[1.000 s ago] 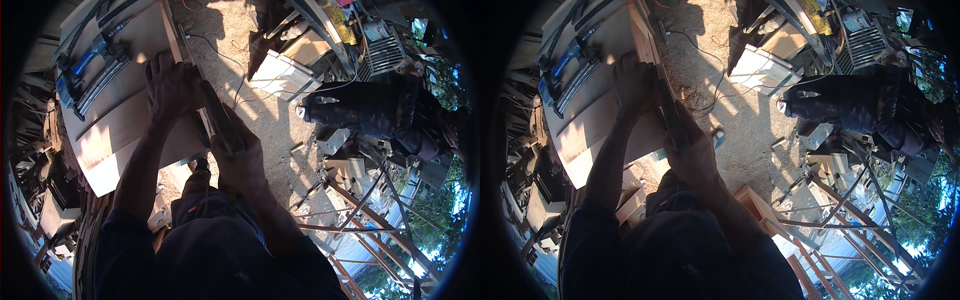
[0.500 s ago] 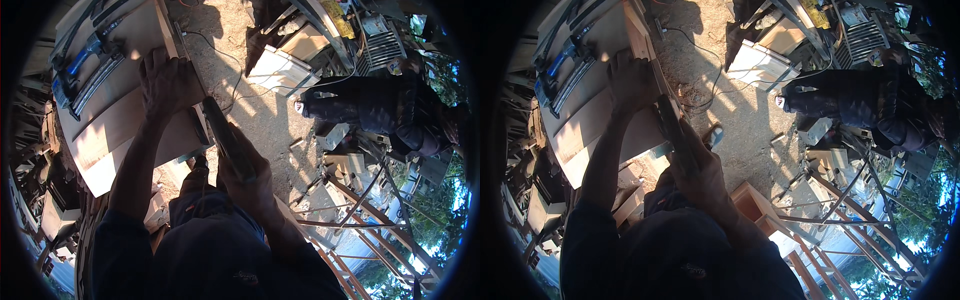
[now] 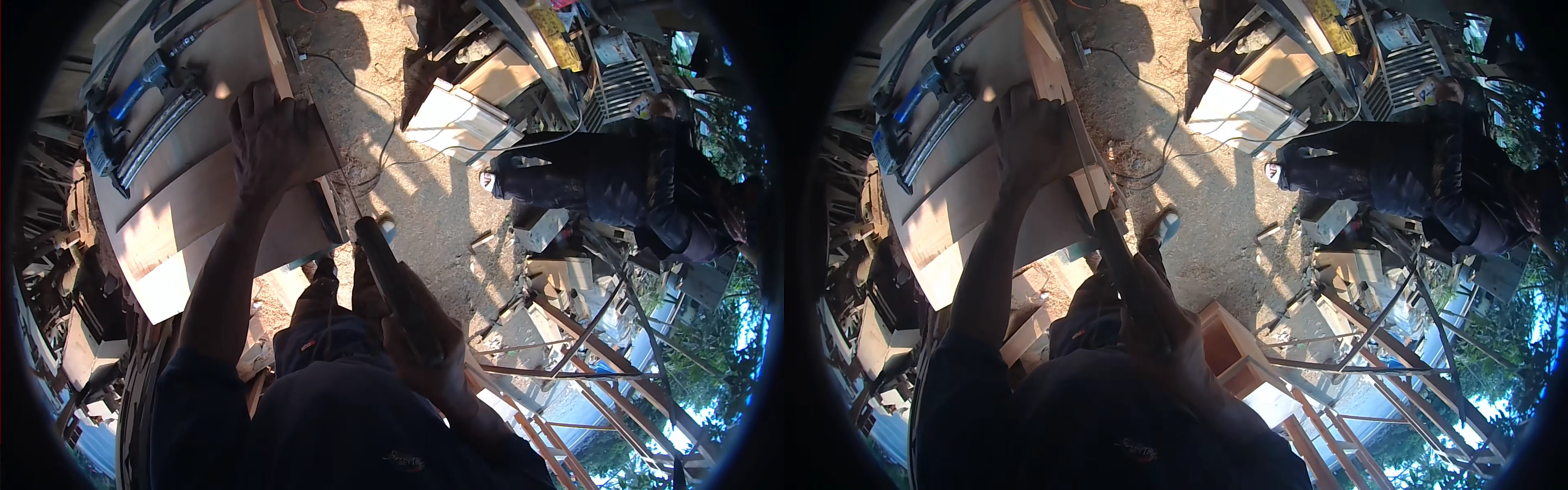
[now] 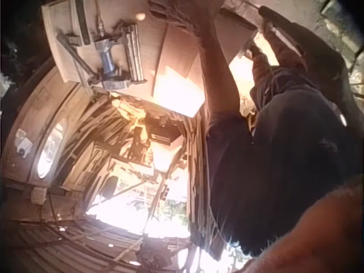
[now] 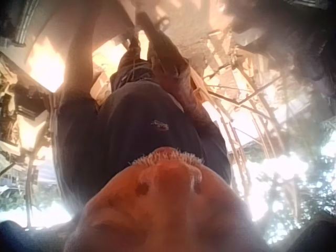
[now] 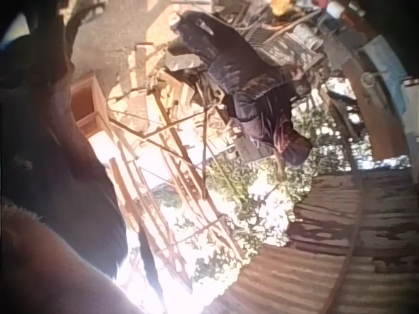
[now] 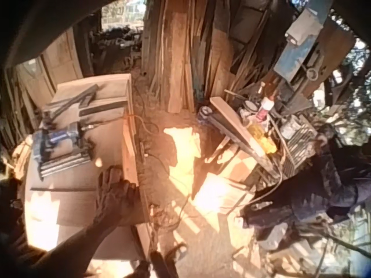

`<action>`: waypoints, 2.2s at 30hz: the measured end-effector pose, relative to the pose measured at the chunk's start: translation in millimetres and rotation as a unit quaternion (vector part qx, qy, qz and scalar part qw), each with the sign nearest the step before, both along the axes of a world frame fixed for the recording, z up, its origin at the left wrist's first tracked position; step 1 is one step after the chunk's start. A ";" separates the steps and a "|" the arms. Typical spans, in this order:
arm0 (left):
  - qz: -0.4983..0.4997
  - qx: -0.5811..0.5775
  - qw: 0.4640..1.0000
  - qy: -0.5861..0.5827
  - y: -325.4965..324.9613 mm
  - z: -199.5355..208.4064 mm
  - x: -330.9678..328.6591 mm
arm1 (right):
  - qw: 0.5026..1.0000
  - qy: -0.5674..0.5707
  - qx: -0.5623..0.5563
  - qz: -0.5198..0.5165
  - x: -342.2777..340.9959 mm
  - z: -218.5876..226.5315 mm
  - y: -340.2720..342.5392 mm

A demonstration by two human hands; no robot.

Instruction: The person applies glue from a bottle to the edges of wooden boards and then uses a pneumatic nailer to join the pieces together to form a wooden box structure.

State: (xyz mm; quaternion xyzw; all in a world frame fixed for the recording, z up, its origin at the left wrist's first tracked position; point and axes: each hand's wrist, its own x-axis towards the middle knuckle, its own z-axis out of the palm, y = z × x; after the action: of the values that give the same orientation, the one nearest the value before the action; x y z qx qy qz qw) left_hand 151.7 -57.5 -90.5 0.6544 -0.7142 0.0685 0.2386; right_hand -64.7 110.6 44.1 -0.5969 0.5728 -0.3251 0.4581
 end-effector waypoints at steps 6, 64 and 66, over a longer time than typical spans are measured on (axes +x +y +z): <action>-0.046 0.021 0.999 -0.019 -0.8 9.6 -0.3 | 0.991 -0.046 0.123 -0.012 44.3 -28.7 -93.4; 0.003 0.013 1.000 0.028 -1.7 3.8 -2.9 | 0.990 -0.029 0.136 0.010 22.3 -7.5 -64.8; -0.027 0.029 0.999 0.016 -0.5 8.9 0.2 | 0.992 -0.013 0.123 0.027 36.6 -19.6 -82.6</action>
State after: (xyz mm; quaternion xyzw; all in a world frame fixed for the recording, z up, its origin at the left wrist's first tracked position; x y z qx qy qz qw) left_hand 151.9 -58.0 -81.6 0.6428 -0.7292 0.0308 0.2326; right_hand -28.1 28.0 24.5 -0.5472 0.5862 -0.2472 0.5439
